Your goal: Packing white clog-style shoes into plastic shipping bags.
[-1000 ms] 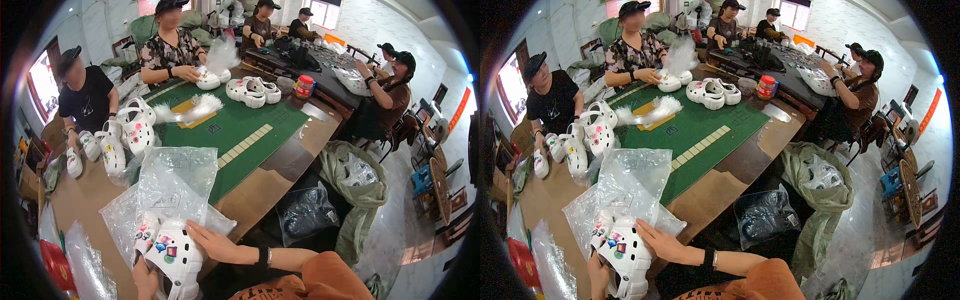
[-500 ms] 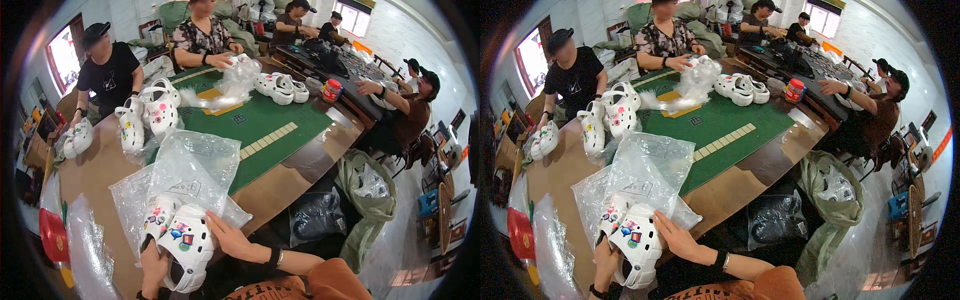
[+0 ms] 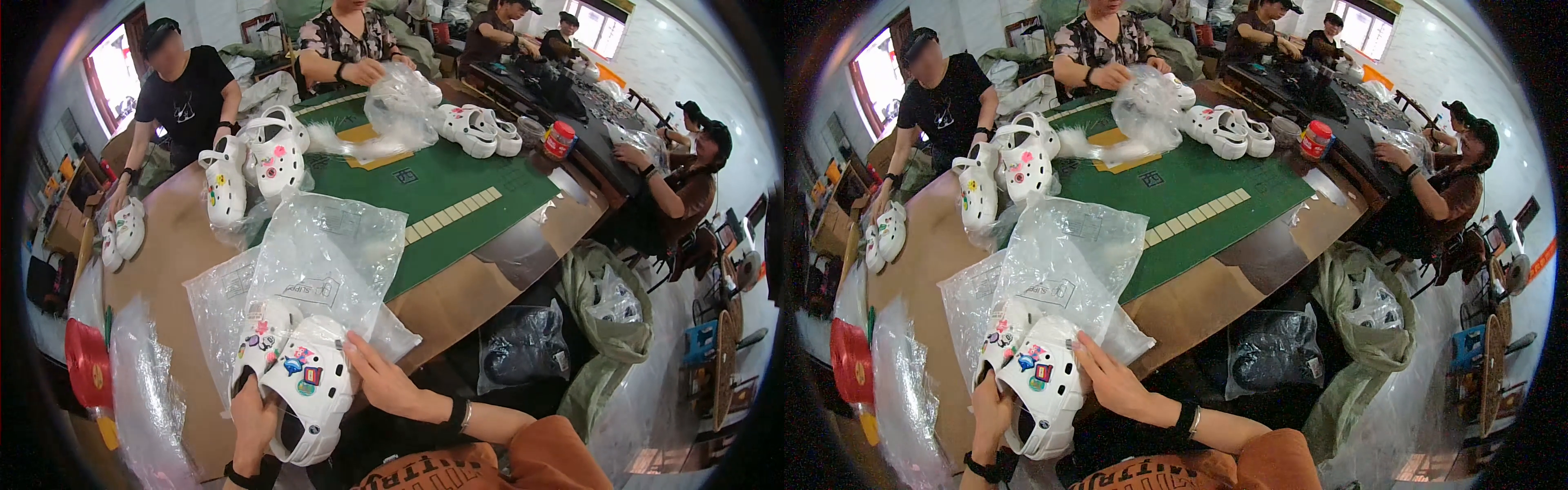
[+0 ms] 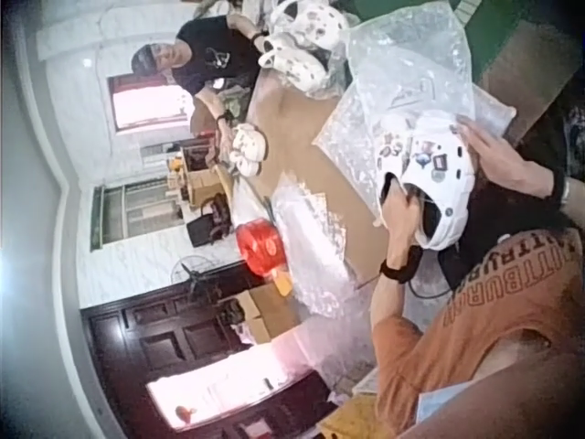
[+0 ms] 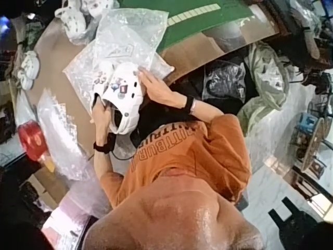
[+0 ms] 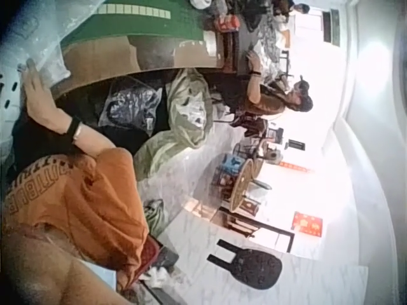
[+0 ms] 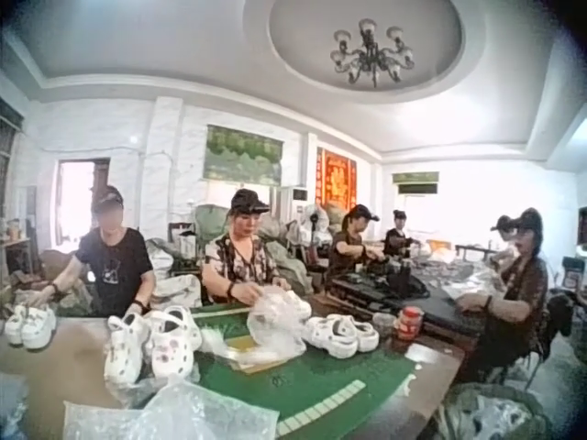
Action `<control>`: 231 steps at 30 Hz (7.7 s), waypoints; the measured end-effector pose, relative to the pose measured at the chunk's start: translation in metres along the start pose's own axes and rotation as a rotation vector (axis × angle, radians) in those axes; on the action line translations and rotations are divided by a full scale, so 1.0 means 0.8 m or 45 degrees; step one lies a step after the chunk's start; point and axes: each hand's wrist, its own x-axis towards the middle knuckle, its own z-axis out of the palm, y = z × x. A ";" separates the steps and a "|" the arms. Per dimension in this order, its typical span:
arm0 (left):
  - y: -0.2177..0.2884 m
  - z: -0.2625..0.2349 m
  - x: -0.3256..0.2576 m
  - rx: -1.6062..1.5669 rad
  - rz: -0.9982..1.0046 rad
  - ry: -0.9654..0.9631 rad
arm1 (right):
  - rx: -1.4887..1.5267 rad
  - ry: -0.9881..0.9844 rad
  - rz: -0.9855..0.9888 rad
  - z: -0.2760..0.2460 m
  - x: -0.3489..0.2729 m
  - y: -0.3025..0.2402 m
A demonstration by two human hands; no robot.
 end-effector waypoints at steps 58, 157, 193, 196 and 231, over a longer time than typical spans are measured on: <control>-0.004 -0.002 0.011 -0.185 -0.098 -0.049 | -0.427 0.371 -0.435 -0.028 0.025 0.013; -0.091 0.002 0.132 -0.454 0.028 -0.263 | -0.315 0.030 -0.070 -0.023 0.000 0.022; -0.075 0.018 0.111 -0.326 0.089 -0.034 | -0.120 0.124 0.053 -0.015 -0.001 0.020; -0.075 0.018 0.111 -0.318 0.112 -0.027 | -0.129 0.129 0.052 -0.015 -0.002 0.020; -0.088 0.021 0.108 -0.370 0.019 -0.027 | -0.143 0.072 0.067 -0.015 -0.001 0.022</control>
